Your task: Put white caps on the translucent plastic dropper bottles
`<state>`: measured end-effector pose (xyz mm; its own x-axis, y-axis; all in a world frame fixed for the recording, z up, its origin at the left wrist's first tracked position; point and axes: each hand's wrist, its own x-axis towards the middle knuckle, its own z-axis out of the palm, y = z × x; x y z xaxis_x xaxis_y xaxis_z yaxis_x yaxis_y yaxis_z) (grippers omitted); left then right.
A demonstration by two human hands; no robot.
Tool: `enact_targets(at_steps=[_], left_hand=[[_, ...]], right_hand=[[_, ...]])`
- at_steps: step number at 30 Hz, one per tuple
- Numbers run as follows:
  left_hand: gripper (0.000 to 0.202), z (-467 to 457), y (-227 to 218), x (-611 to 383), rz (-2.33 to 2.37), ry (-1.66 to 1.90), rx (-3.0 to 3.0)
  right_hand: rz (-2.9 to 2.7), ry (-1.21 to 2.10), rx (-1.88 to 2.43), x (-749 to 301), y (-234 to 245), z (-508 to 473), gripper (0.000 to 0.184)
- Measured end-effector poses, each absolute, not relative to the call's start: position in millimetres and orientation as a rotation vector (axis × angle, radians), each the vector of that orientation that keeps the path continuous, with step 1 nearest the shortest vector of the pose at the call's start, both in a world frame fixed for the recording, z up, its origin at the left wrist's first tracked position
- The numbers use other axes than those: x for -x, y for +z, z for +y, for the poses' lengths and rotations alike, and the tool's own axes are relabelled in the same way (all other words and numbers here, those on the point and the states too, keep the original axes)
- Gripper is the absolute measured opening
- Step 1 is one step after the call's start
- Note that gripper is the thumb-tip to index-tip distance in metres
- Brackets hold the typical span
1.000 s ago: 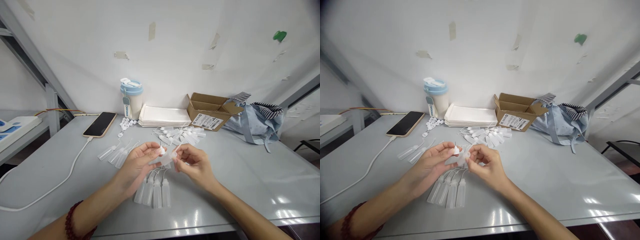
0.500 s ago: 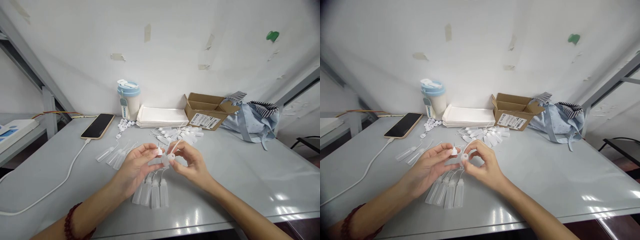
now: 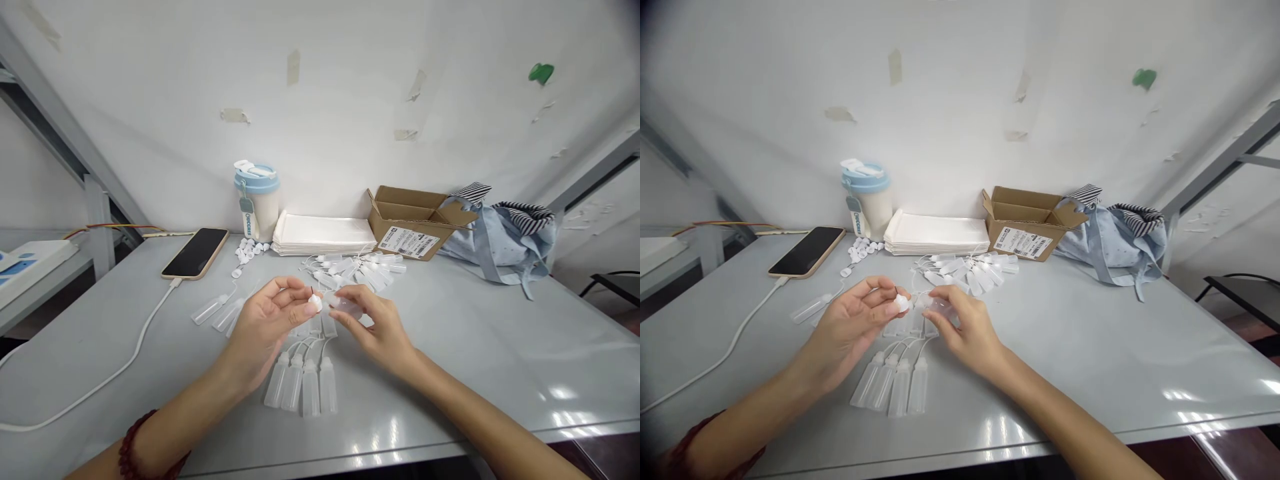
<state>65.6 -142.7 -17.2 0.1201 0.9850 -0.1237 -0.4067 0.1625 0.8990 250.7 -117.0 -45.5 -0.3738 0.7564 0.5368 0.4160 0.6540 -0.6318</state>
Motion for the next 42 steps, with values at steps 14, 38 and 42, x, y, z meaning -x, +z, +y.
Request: enact_targets(at_steps=[14, 38, 42], left_hand=[[0.019, -147.4, -14.9, -69.6, 0.901, 1.235, -0.922], [0.018, -144.7, -23.4, -67.6, 0.954, 1.071, -0.959], [0.016, -143.6, -24.3, -67.8, 1.038, 1.085, -1.072]], right_hand=[[-2.249, 0.315, 0.712, -250.5, -55.0, -117.7, 0.018], [-2.037, 0.409, 0.798, -247.7, -47.2, -129.0, 0.022], [-2.083, 0.342, 0.805, -248.5, -49.1, -127.8, 0.02]])
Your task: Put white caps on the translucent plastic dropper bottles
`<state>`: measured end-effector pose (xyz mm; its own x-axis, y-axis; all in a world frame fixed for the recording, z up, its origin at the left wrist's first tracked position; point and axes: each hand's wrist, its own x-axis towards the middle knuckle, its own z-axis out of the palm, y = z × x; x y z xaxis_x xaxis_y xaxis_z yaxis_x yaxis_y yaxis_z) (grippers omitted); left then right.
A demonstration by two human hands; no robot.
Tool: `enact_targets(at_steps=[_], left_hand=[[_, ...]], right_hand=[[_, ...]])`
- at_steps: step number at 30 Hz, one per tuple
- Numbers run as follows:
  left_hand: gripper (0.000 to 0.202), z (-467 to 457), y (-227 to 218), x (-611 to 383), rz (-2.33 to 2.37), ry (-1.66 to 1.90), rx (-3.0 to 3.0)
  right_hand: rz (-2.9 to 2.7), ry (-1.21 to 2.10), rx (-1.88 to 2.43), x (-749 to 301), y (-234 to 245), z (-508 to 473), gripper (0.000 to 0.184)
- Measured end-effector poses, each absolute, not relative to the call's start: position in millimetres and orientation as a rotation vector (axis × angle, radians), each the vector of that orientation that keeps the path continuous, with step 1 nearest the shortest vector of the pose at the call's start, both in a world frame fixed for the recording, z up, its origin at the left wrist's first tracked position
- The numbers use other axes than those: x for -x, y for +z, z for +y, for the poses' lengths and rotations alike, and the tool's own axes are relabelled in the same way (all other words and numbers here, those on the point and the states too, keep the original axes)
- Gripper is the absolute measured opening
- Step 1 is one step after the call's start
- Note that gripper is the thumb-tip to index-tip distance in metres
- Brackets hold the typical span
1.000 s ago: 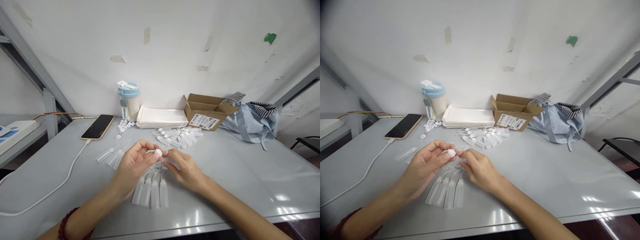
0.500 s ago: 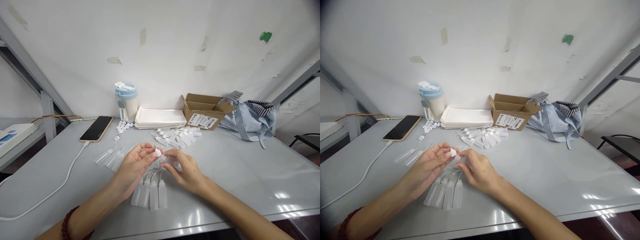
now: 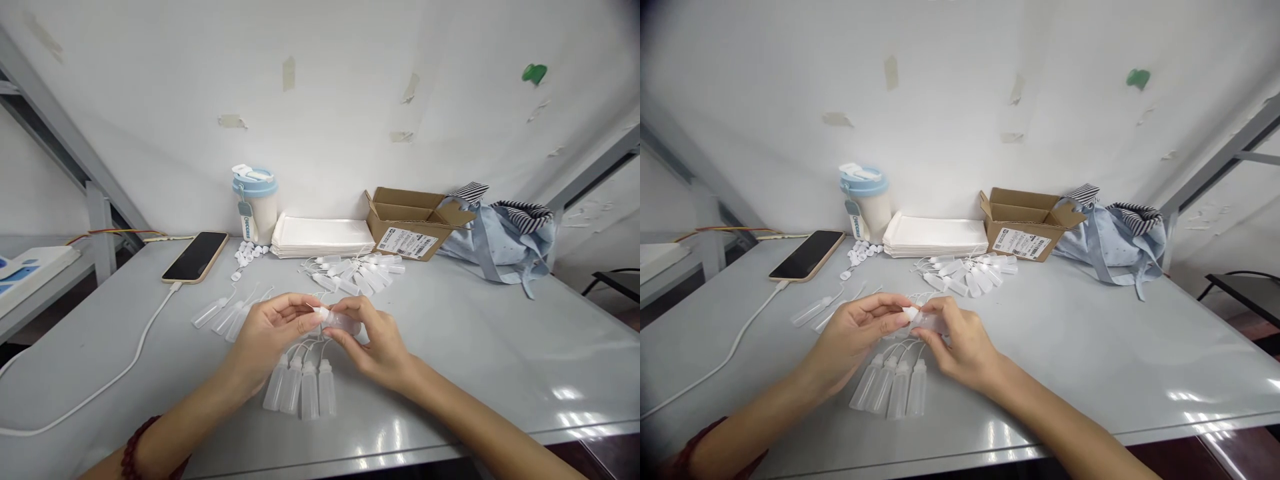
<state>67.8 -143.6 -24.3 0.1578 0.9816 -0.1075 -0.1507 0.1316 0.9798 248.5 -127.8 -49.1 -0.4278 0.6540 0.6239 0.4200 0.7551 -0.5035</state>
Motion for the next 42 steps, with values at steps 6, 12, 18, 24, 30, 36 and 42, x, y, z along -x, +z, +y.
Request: enact_targets(at_steps=[6, 12, 18, 24, 30, 36, 42], left_hand=[[0.015, -142.7, -25.9, -67.7, 1.089, 1.07, -1.172], [0.012, -140.6, -28.4, -63.8, 1.024, 1.029, -1.207], [0.006, -141.9, -28.8, -64.3, 0.854, 1.1, -1.272], [0.006, -146.0, -26.1, -67.6, 0.929, 1.159, -1.408], [0.009, -145.5, -24.5, -68.2, 0.941, 1.038, -1.308], [0.027, -142.8, -22.9, -68.7, 1.047, 0.901, -1.295], [0.04, -143.0, -25.8, -68.5, 1.016, 0.755, -1.267]], right_hand=[[-2.114, 0.39, 0.786, -248.1, -49.1, -127.2, 0.019], [-1.949, 0.918, 0.878, -246.7, -36.6, -130.8, 0.016], [-1.697, 1.362, 0.88, -246.0, -28.8, -130.4, 0.018], [-1.553, 1.576, 0.853, -245.5, -29.1, -127.4, 0.021], [-1.538, 1.619, 0.871, -245.3, -28.5, -126.1, 0.021], [-1.571, 1.57, 0.873, -246.2, -26.7, -127.9, 0.023], [-1.694, 1.553, 0.74, -248.3, -27.5, -126.6, 0.024]])
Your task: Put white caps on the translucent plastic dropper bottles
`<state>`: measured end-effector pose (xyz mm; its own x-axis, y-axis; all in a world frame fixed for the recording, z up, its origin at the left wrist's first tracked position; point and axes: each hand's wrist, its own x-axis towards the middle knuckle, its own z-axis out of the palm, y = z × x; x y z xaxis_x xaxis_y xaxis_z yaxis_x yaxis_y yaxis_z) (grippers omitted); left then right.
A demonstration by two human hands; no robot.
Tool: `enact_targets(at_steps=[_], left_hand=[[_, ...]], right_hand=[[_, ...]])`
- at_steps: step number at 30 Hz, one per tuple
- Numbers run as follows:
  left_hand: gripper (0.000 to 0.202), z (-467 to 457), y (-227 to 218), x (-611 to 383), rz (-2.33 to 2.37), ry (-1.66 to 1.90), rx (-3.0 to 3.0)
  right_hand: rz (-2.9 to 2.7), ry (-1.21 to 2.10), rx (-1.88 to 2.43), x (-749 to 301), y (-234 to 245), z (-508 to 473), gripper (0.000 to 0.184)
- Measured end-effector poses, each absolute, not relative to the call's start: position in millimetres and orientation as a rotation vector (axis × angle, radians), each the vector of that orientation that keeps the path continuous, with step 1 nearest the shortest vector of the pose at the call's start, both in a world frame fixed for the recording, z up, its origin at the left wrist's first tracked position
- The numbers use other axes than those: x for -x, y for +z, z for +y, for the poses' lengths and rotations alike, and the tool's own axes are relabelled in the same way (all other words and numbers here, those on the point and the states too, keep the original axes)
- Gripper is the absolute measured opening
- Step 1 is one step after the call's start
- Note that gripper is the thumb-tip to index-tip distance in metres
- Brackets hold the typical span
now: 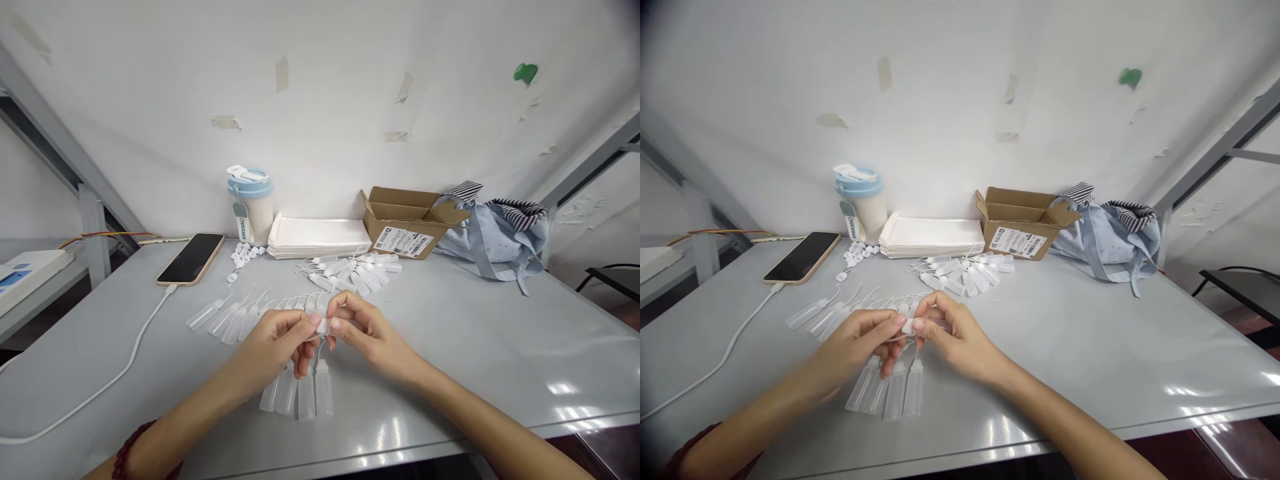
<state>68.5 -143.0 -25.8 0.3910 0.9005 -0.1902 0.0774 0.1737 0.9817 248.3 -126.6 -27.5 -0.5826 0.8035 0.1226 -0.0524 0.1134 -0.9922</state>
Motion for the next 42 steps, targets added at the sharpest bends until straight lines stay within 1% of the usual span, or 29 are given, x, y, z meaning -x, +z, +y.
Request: enact_targets(at_steps=[6, 11, 13, 18, 23, 26, 30, 34, 36, 39, 42], left_hand=[[0.039, -142.2, -23.2, -65.6, 0.994, 0.695, -1.367], [0.02, -144.8, -19.3, -65.2, 1.074, 0.756, -1.589], [0.017, -147.0, -18.1, -65.7, 1.112, 0.813, -1.678], [0.018, -150.2, -15.2, -65.4, 1.104, 0.813, -1.679], [0.037, -147.6, -18.1, -65.1, 1.116, 0.748, -1.568], [0.041, -146.5, -20.7, -66.0, 1.087, 0.721, -1.529], [0.038, -146.6, -19.7, -65.2, 1.077, 0.669, -1.574], [0.035, -147.1, -17.4, -64.1, 1.086, 0.683, -1.815], [0.032, -148.1, -18.3, -64.2, 1.075, 0.724, -1.942], [0.02, -150.1, -21.7, -65.0, 1.067, 0.827, -2.045], [0.017, -151.0, -23.2, -65.4, 1.094, 0.907, -2.026]], right_hand=[[-1.761, 1.591, 0.718, -248.6, -29.9, -126.5, 0.025], [-1.695, 1.704, 0.757, -250.0, -29.3, -126.0, 0.028], [-1.665, 1.758, 0.761, -250.7, -28.8, -125.5, 0.027], [-1.673, 1.755, 0.708, -250.3, -29.3, -125.0, 0.025], [-1.794, 1.606, 0.735, -248.8, -30.8, -128.1, 0.025], [-1.834, 1.581, 0.766, -249.0, -30.0, -130.3, 0.025], [-1.82, 1.656, 0.863, -250.3, -26.7, -131.4, 0.027], [-1.839, 1.61, 0.96, -251.5, -24.0, -130.3, 0.03], [-1.828, 1.598, 0.966, -251.7, -23.3, -129.6, 0.031], [-1.778, 1.623, 0.972, -251.4, -24.0, -128.3, 0.029], [-1.726, 1.658, 0.887, -250.7, -27.2, -125.8, 0.027]])
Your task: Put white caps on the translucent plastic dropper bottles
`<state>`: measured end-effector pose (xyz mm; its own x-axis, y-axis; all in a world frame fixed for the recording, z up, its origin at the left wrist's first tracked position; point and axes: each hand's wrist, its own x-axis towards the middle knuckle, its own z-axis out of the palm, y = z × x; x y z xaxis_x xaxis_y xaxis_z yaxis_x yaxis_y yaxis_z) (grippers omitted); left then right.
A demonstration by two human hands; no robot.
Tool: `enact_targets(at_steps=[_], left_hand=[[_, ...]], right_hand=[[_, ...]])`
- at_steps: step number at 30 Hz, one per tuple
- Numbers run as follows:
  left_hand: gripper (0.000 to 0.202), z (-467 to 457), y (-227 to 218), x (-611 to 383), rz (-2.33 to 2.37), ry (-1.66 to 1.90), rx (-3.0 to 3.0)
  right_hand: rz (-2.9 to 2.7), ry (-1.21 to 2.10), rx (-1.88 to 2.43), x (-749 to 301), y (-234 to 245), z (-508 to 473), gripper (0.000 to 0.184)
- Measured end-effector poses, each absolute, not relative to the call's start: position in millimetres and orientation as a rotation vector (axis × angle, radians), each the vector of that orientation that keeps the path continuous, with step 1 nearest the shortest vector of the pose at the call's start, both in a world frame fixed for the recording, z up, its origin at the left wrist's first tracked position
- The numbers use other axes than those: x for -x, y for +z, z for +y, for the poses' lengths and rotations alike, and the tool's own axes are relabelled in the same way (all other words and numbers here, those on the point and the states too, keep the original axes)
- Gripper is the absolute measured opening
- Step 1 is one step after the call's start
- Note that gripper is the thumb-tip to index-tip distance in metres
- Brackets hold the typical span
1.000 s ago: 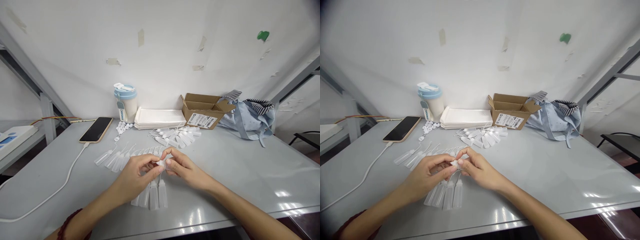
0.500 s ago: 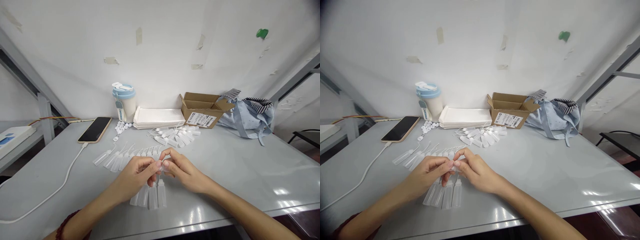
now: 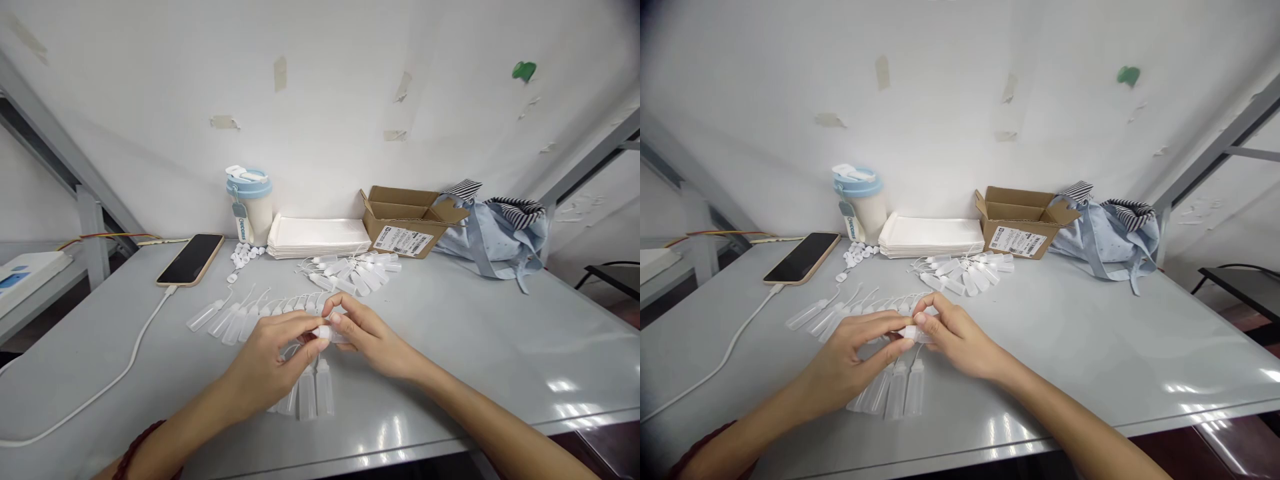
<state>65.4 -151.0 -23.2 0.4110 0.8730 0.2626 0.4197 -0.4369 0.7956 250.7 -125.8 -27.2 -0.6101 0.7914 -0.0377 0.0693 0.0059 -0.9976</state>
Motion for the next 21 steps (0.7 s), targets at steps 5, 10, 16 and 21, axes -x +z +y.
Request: enact_targets(at_steps=[5, 10, 16, 21], left_hand=[[0.018, -148.1, -15.7, -62.9, 1.191, 0.979, -1.816], [0.034, -143.1, -10.6, -59.2, 1.241, 0.923, -1.66], [0.043, -140.9, -15.8, -58.7, 1.213, 0.838, -1.661], [0.039, -142.3, -18.5, -58.8, 1.213, 0.822, -1.779]], right_hand=[[-1.776, 1.448, 0.831, -252.5, -31.1, -119.8, 0.027], [-1.89, 1.123, 0.923, -255.7, -29.4, -118.1, 0.022], [-1.999, 0.852, 0.861, -255.1, -29.4, -120.3, 0.016], [-2.018, 0.86, 0.906, -256.1, -27.9, -120.5, 0.022]])
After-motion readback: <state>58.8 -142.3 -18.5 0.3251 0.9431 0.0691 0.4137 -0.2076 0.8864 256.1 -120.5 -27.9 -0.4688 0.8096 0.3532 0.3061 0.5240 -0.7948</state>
